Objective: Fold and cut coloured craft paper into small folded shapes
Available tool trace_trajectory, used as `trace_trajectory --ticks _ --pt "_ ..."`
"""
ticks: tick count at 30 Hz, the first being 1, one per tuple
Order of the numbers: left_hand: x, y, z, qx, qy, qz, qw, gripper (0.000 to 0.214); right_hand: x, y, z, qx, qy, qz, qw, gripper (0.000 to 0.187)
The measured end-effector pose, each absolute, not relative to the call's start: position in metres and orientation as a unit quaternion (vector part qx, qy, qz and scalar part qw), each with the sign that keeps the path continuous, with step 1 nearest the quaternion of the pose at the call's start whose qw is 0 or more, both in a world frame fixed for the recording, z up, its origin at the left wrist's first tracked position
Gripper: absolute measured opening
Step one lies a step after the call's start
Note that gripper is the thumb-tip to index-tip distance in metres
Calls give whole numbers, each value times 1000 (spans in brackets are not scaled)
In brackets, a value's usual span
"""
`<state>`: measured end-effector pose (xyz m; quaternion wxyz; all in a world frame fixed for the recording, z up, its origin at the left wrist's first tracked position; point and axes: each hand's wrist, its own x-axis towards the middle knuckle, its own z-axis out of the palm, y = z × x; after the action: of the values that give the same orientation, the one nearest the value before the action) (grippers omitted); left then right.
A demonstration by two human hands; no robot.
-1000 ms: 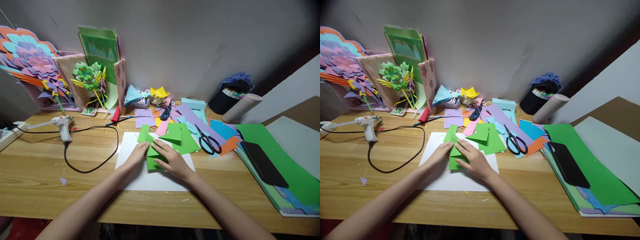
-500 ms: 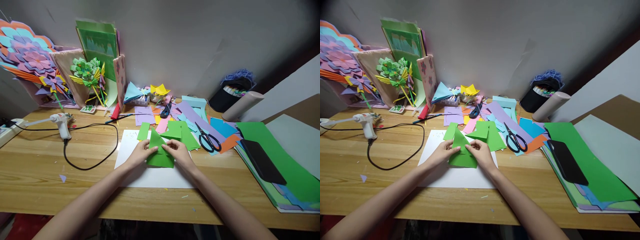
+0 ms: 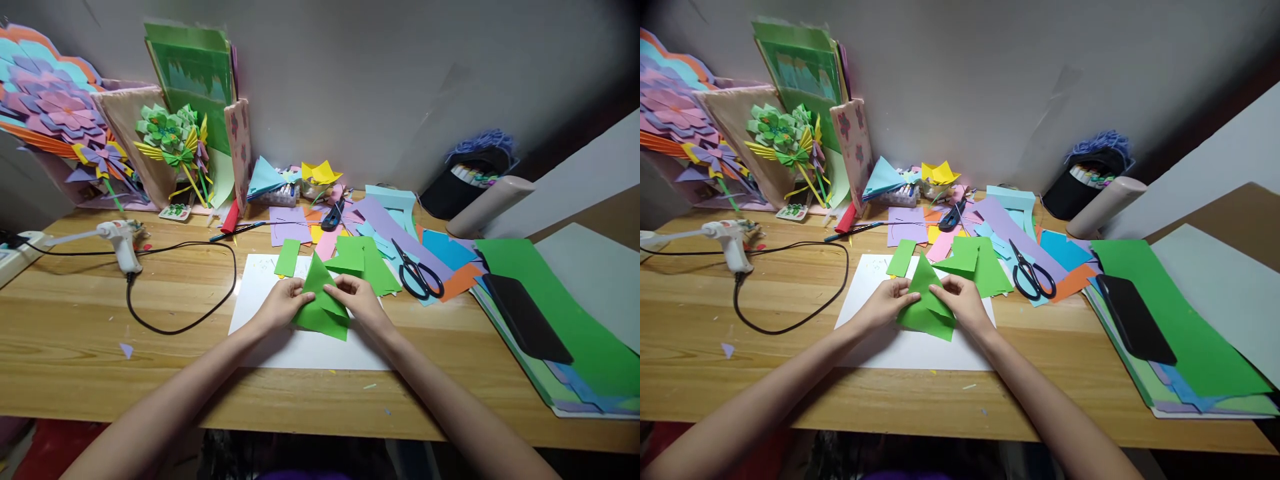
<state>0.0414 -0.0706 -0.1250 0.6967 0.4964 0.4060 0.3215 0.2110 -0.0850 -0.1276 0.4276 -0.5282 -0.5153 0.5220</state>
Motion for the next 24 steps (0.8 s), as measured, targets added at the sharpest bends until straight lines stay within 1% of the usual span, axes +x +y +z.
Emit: trace_trajectory --ticks 5,9,13,16,19,24 --pt "41 -74 -128 511 398 270 713 24 211 -82 -126 -504 -517 547 424 27" --pt "40 -75 -128 521 398 244 714 24 213 -79 -127 -515 -497 542 439 29" --pt "38 -71 -126 528 425 276 681 26 216 -78 -132 -529 -465 544 456 31" --pt "37 -68 -124 551 452 305 632 24 219 -76 -135 -529 -457 549 459 32" --pt "37 -69 -122 576 475 309 589 22 220 -74 -136 -524 -452 547 470 32" --pt "39 -73 -118 594 492 311 556 20 219 -73 -136 -528 -447 525 496 30"
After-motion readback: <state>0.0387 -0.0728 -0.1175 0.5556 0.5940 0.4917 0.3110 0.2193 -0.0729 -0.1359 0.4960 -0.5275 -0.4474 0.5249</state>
